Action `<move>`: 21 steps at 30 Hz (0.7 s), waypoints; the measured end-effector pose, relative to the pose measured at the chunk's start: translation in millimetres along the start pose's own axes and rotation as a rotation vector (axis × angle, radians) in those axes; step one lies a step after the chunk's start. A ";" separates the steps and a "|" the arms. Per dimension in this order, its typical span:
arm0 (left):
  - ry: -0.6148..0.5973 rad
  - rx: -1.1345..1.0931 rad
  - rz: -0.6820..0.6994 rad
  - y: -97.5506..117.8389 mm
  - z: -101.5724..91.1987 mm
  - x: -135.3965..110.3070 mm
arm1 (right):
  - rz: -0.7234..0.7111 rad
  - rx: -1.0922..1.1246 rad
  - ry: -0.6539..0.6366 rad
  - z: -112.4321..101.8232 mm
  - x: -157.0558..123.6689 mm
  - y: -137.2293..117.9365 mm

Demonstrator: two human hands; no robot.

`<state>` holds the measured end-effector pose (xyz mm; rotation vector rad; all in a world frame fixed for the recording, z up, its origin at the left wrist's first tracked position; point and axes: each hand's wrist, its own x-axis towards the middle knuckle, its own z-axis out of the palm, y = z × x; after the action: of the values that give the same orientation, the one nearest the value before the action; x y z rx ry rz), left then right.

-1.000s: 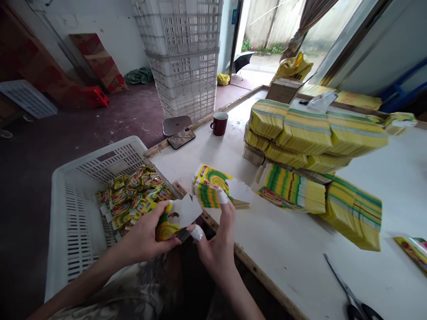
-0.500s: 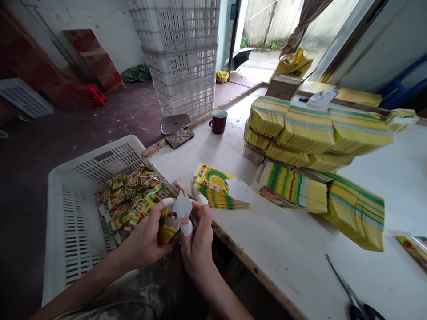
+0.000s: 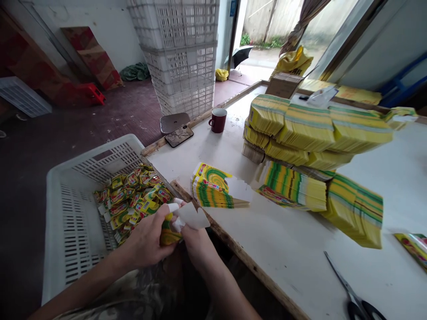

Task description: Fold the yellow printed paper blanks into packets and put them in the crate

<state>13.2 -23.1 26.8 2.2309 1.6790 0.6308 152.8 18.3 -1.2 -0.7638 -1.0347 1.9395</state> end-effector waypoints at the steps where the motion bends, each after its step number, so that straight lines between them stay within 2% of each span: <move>1: -0.001 0.006 0.005 0.4 -0.5 0.5 | -0.015 -0.039 -0.033 -1.8 -0.9 -1.4; 6: -0.021 -0.028 0.027 -1.0 -0.2 1.9 | -0.237 -0.400 -0.099 -5.6 -12.8 -9.7; 9: -0.036 -0.093 -0.019 -3.3 3.2 0.1 | -0.386 -0.662 -0.145 -3.8 -17.1 -8.6; 13: 0.055 -0.074 -0.138 -5.5 1.7 0.3 | -0.493 -0.744 -0.009 -8.8 -9.1 -1.5; 15: 0.090 -0.026 -0.162 -5.9 -2.8 1.8 | -0.546 -0.816 0.004 -14.5 -4.3 1.0; 19: 0.071 -0.013 -0.185 -6.0 -9.1 1.6 | -0.510 -1.049 -0.209 -23.7 -0.9 0.6; 21: 0.062 -0.020 -0.219 -6.1 -8.6 -0.2 | -0.465 -1.067 -0.243 -27.4 0.3 -3.9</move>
<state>3.8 -21.9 31.3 1.9957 1.9043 0.6638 175.5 30.4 -11.1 -0.7222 -2.2168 1.0010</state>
